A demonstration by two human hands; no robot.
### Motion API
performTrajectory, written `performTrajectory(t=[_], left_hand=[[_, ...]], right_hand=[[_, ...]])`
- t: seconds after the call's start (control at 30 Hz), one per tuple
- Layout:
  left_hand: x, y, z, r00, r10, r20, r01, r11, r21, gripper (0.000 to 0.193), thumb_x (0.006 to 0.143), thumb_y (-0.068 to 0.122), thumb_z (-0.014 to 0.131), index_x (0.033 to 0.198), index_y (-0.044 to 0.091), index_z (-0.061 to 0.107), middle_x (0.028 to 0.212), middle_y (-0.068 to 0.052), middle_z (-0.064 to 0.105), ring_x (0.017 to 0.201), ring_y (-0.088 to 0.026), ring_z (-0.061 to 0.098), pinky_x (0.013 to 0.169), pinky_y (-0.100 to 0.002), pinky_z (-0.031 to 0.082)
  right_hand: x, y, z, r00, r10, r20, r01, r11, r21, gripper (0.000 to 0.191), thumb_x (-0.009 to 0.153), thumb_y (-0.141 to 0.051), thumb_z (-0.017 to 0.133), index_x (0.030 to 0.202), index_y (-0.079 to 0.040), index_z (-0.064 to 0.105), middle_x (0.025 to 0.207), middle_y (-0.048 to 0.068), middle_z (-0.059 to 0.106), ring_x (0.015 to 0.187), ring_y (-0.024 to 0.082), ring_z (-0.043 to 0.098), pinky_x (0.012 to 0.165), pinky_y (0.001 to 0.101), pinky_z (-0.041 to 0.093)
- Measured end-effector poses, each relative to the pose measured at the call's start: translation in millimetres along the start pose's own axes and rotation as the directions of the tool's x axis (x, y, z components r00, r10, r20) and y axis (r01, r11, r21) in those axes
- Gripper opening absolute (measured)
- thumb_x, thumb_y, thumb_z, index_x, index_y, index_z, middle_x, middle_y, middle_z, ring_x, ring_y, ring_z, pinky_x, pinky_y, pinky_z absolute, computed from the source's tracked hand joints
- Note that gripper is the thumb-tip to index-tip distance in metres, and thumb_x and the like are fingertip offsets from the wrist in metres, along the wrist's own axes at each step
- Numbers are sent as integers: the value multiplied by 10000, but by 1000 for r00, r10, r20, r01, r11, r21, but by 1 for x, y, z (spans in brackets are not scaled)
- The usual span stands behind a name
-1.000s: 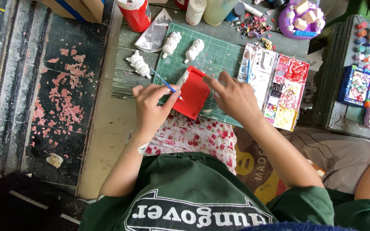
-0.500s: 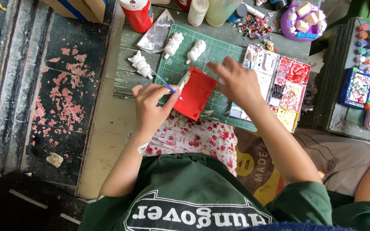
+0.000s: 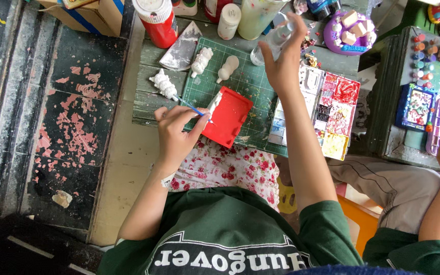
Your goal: The person paints a small white ceramic figurine with red paint using a fine brush. They repeatedly dip the brush into a red paint tray and apply paint to the figurine's surface, rotating it to cover different sides.
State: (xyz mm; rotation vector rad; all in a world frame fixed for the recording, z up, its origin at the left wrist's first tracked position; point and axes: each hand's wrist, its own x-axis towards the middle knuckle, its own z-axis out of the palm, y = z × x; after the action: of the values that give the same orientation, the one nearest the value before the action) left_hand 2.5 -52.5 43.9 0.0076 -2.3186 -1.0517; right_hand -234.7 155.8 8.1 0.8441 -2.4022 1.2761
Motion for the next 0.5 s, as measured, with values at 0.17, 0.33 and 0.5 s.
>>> performTrajectory(t=[0.17,0.33,0.5], left_hand=[[2,3,4,998,46,32,-47,998,39,68,978,157,773,1045,152,782,1002,57,774,911,-111,682,893,-353,330],[5,8,12,990,118,74,-121,991,47,81,936,196,813,1004,163,784,910,58,753,887,-113,667,868,-362,320],[4,14,31,958,252,136,-261,964,54,142,894,264,842,951,158,766,912,43,753,915,-119,664,904,-383,332]], right_hand=[[1,-13,-6,997,-77,1,76,993,91,1009,958,9,864,1634,-107,125,1557,171,415,1470,303,470,1291,419,383],[-40,-51,-20,951,-132,-281,134,991,-11,767,998,-92,796,1581,-144,299,1411,123,443,1284,234,468,1136,393,391],[-107,-94,-43,896,-27,444,-144,926,349,408,903,-258,748,1224,-30,644,773,24,594,665,123,563,612,310,464]])
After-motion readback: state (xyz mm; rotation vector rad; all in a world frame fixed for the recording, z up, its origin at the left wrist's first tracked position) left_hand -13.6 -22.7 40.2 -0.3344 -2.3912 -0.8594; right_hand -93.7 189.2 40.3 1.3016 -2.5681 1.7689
